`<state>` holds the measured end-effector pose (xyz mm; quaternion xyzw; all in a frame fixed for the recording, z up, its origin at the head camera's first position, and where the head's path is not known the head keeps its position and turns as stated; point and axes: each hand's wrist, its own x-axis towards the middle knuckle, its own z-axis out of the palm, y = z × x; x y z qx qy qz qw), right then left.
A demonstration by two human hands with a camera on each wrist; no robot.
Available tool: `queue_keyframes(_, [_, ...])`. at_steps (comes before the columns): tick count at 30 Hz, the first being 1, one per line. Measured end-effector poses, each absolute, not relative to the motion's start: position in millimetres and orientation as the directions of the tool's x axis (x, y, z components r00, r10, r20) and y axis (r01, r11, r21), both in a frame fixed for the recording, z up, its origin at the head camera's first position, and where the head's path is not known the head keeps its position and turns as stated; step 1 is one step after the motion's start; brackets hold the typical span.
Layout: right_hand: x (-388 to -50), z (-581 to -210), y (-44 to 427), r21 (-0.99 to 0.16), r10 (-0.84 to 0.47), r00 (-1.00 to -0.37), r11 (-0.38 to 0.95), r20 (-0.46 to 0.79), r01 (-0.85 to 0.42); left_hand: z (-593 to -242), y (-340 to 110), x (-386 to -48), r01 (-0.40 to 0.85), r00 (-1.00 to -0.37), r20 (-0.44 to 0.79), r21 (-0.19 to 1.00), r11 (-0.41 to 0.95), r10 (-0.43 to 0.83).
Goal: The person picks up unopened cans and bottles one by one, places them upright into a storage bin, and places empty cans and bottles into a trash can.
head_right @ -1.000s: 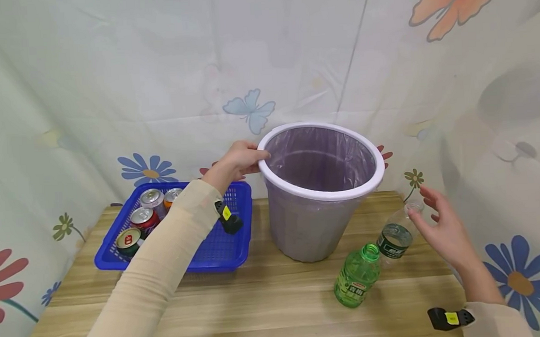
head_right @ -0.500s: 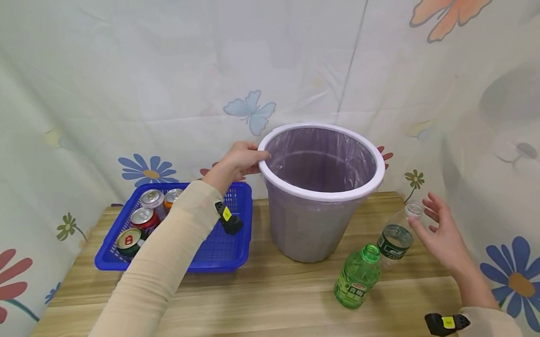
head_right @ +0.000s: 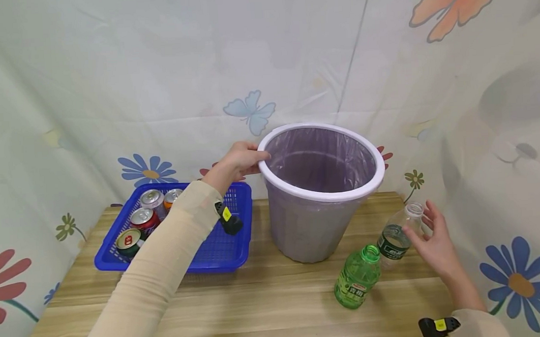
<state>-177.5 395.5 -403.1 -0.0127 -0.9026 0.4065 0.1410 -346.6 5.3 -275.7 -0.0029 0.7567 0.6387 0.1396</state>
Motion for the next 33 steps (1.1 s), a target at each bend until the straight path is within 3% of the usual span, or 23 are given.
queue_keyframes(33, [-187.0,-452.2,388.3,-0.815,0.211,-0.940,0.570,0.268,-0.105,-274.7,5.5,-347.6,-0.199,-0.959,-0.229,0.963,0.180,0.168])
